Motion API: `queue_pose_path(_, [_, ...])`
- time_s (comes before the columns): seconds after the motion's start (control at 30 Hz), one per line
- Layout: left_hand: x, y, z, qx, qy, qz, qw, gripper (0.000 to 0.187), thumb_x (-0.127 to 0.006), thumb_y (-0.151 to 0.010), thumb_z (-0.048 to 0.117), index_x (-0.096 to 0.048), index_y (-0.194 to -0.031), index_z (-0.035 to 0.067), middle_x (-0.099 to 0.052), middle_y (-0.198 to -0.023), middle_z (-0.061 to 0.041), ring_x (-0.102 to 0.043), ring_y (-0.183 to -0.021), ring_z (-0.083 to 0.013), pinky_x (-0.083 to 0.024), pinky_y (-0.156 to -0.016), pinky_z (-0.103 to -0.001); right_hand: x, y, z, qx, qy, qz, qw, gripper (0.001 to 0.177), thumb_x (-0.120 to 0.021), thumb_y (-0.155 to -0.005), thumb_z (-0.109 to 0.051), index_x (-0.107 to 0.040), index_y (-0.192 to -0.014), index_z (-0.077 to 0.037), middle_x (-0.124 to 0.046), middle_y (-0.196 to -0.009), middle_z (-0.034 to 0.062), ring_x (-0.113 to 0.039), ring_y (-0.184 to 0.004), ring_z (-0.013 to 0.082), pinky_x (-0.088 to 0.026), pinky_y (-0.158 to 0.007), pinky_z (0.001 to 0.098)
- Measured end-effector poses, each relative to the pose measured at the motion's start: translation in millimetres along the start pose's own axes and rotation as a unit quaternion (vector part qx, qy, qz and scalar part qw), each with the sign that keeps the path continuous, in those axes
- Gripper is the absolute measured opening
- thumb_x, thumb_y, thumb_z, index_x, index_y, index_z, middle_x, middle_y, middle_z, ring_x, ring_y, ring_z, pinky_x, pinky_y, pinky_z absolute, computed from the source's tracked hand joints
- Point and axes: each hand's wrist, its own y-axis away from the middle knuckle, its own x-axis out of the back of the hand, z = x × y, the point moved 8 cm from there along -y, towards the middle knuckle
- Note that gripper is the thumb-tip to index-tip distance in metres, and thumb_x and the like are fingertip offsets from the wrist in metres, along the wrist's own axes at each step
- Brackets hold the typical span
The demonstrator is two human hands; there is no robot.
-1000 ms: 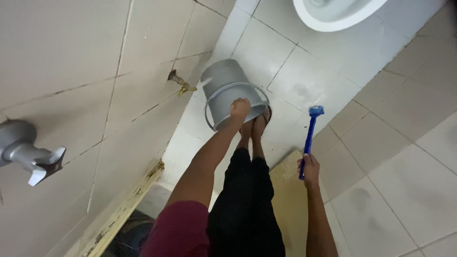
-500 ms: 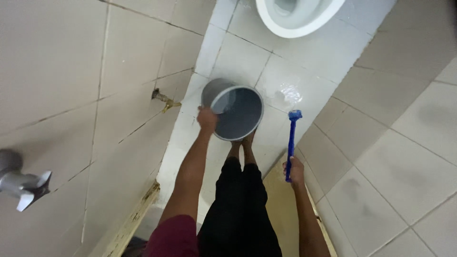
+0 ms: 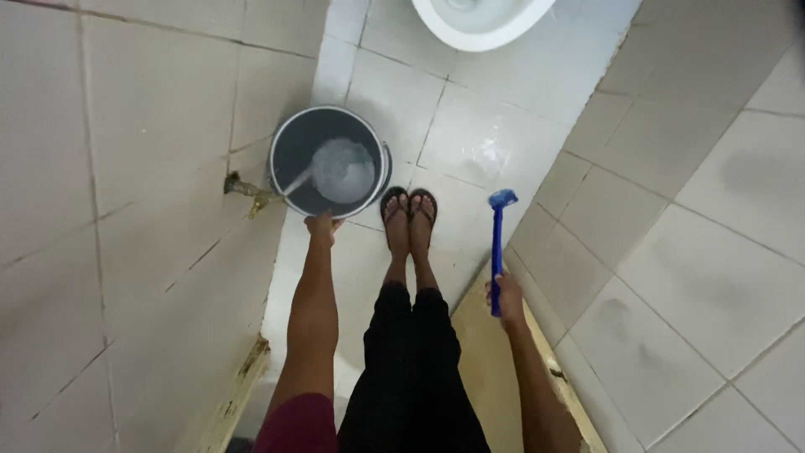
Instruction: Cleaning the bathroom floor using a bucket of water and a brush
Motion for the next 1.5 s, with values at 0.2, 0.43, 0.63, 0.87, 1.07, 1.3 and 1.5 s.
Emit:
queue_pose_path(0.2, [25, 9, -29, 0.158, 0.108, 0.119, 0.974, 0.059, -0.020, -0.111, 0.038, -0.042, -0.145, -0.004, -0.051, -0.148, -0.027, -0.054, -0.138, -0.0346, -0.045, -0.120, -0.051, -37, -23, 9, 0.020, -0.028, -0.024, 0.999, 0.018, -0.056, -0.101, -0.019, -0.065, -0.110, -0.006, -0.062, -0.069, 0.0104, -0.060, -0.047, 0.0181, -0.048, -0.041, 0.0272])
queue_pose_path(0.43, [79, -17, -46, 0.064, -0.097, 0.000, 0.993, 0.057, -0.057, -0.106, 0.025, -0.037, -0.151, -0.003, -0.042, -0.153, -0.024, -0.041, -0.146, -0.0344, -0.043, -0.117, -0.053, -89, -81, 27, 0.026, -0.069, -0.070, 0.995, 0.030, -0.056, -0.102, -0.018, -0.058, -0.131, -0.011, -0.067, -0.075, 0.0130, -0.063, -0.047, 0.0231, -0.050, -0.038, 0.0336])
queue_pose_path(0.63, [133, 6, -60, -0.065, -0.219, 0.001, 0.973, 0.059, -0.064, -0.099, 0.025, -0.044, -0.143, -0.008, -0.059, -0.121, -0.031, -0.066, -0.112, -0.0409, -0.060, -0.092, -0.052, -165, -60, -38, 0.040, -0.076, -0.098, 0.991, 0.066, -0.063, -0.092, -0.002, -0.038, -0.153, 0.000, -0.067, -0.086, 0.0176, -0.062, -0.049, 0.0234, -0.054, -0.042, 0.0347])
queue_pose_path(0.87, [143, 39, -46, -0.142, 0.051, -0.088, 0.985, 0.036, -0.052, -0.104, 0.038, -0.069, -0.113, 0.007, -0.076, -0.094, -0.014, -0.074, -0.075, -0.0214, -0.059, -0.055, -0.026, -215, -41, -81, 0.042, -0.055, -0.124, 0.990, 0.062, -0.053, -0.100, -0.003, -0.031, -0.158, -0.003, -0.063, -0.083, 0.0150, -0.055, -0.048, 0.0205, -0.051, -0.041, 0.0330])
queue_pose_path(1.07, [122, 130, 68, -0.355, 0.021, 0.007, 0.935, 0.015, -0.053, -0.107, 0.023, -0.061, -0.103, 0.011, -0.071, -0.087, -0.008, -0.068, -0.074, -0.0148, -0.053, -0.056, -0.025, -225, -34, -94, 0.087, 0.051, -0.118, 0.988, 0.059, -0.060, -0.098, -0.007, -0.042, -0.154, -0.002, -0.066, -0.086, 0.0174, -0.059, -0.046, 0.0191, -0.051, -0.039, 0.0350])
queue_pose_path(1.3, [88, 262, 209, -0.560, -0.175, 0.128, 0.799, 0.016, -0.052, -0.106, 0.008, -0.052, -0.120, 0.013, -0.046, -0.111, -0.005, -0.052, -0.100, -0.0237, -0.047, -0.093, -0.041, -213, -20, -94, 0.088, 0.106, -0.111, 0.984, 0.065, -0.059, -0.098, -0.010, -0.035, -0.157, 0.003, -0.065, -0.086, 0.0139, -0.058, -0.049, 0.0141, -0.052, -0.041, 0.0318])
queue_pose_path(1.5, [42, 265, 261, -0.641, -0.341, 0.043, 0.687, 0.016, -0.046, -0.111, 0.026, -0.055, -0.115, 0.014, -0.051, -0.103, -0.005, -0.055, -0.095, -0.0258, -0.049, -0.085, -0.046, -189, -18, -90, 0.078, 0.120, -0.082, 0.986, 0.060, -0.060, -0.102, -0.017, -0.039, -0.153, 0.005, -0.067, -0.081, 0.0154, -0.059, -0.046, 0.0185, -0.052, -0.039, 0.0349])
